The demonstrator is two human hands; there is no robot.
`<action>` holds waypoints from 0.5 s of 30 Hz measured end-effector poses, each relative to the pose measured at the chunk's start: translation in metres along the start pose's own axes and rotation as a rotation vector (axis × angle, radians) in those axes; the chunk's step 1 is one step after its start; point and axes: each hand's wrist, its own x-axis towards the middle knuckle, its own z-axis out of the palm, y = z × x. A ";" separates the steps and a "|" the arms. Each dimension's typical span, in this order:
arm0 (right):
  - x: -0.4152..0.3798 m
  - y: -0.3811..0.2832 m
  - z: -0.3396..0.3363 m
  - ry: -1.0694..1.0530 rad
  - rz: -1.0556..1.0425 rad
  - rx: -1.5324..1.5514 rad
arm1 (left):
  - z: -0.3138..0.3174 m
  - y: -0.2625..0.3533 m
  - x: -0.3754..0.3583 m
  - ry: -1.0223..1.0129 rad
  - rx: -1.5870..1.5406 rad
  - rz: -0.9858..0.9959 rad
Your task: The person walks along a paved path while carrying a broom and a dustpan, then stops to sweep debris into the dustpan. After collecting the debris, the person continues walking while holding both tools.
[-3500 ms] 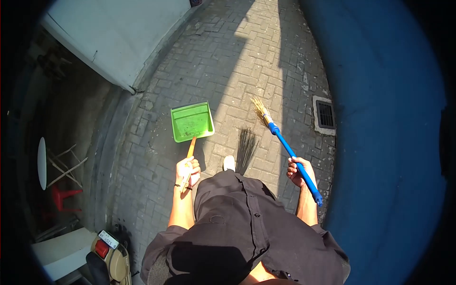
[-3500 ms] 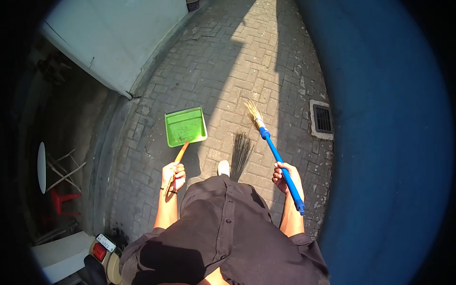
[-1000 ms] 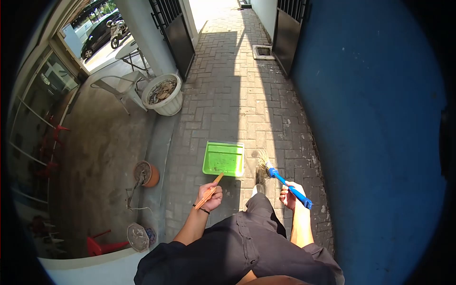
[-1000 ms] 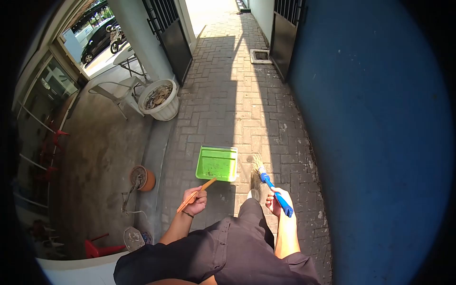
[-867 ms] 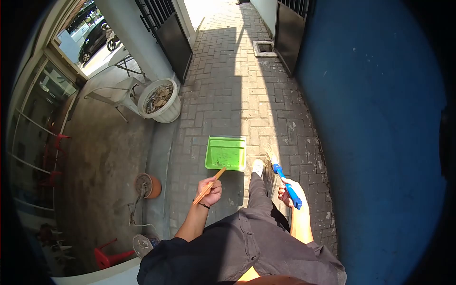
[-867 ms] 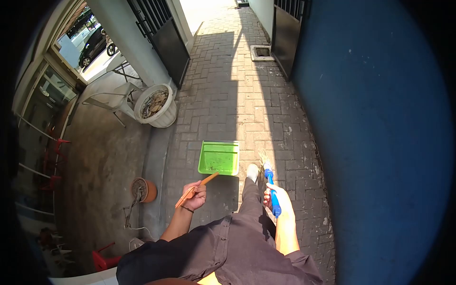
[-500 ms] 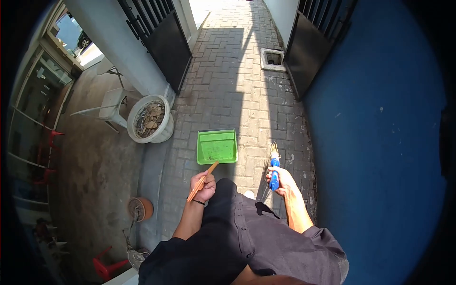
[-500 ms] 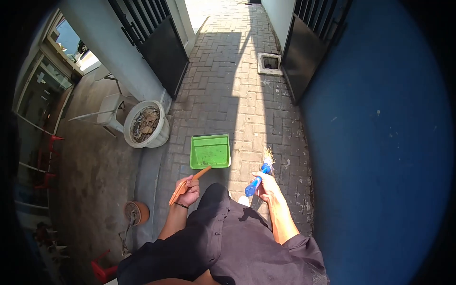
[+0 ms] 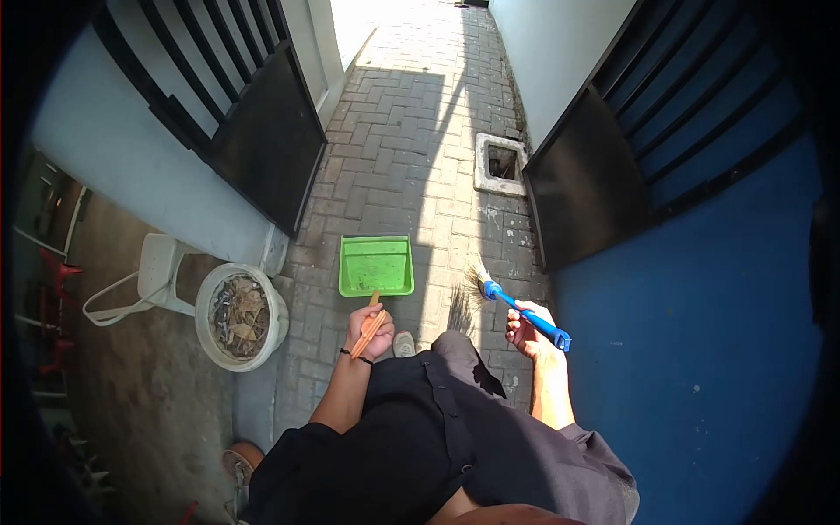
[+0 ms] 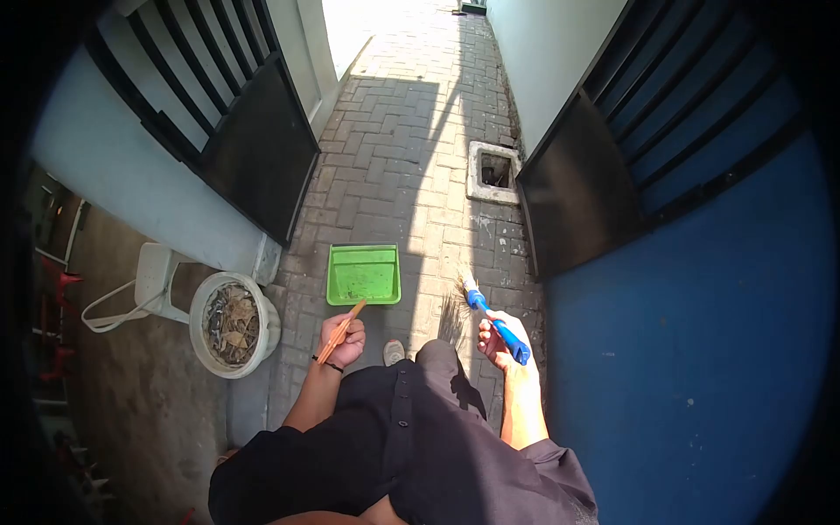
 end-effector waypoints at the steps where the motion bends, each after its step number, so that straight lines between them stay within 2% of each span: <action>1: 0.015 -0.023 0.011 -0.033 0.010 -0.002 | 0.025 0.016 0.021 0.002 0.005 -0.006; 6: 0.129 -0.119 0.073 0.051 0.016 -0.107 | 0.129 0.113 0.145 -0.057 -0.051 -0.017; 8: 0.177 -0.166 0.108 0.091 0.045 -0.185 | 0.175 0.148 0.200 -0.017 -0.069 0.003; 11: 0.254 -0.245 0.165 0.040 0.099 -0.143 | 0.253 0.192 0.282 0.019 -0.101 0.031; 13: 0.289 -0.302 0.212 0.020 0.009 -0.242 | 0.308 0.219 0.330 0.013 -0.084 0.083; 14: 0.305 -0.335 0.237 0.003 0.030 -0.256 | 0.338 0.230 0.353 -0.048 -0.048 0.094; 15: 0.323 -0.365 0.265 -0.004 0.060 -0.274 | 0.369 0.245 0.374 -0.008 -0.092 0.130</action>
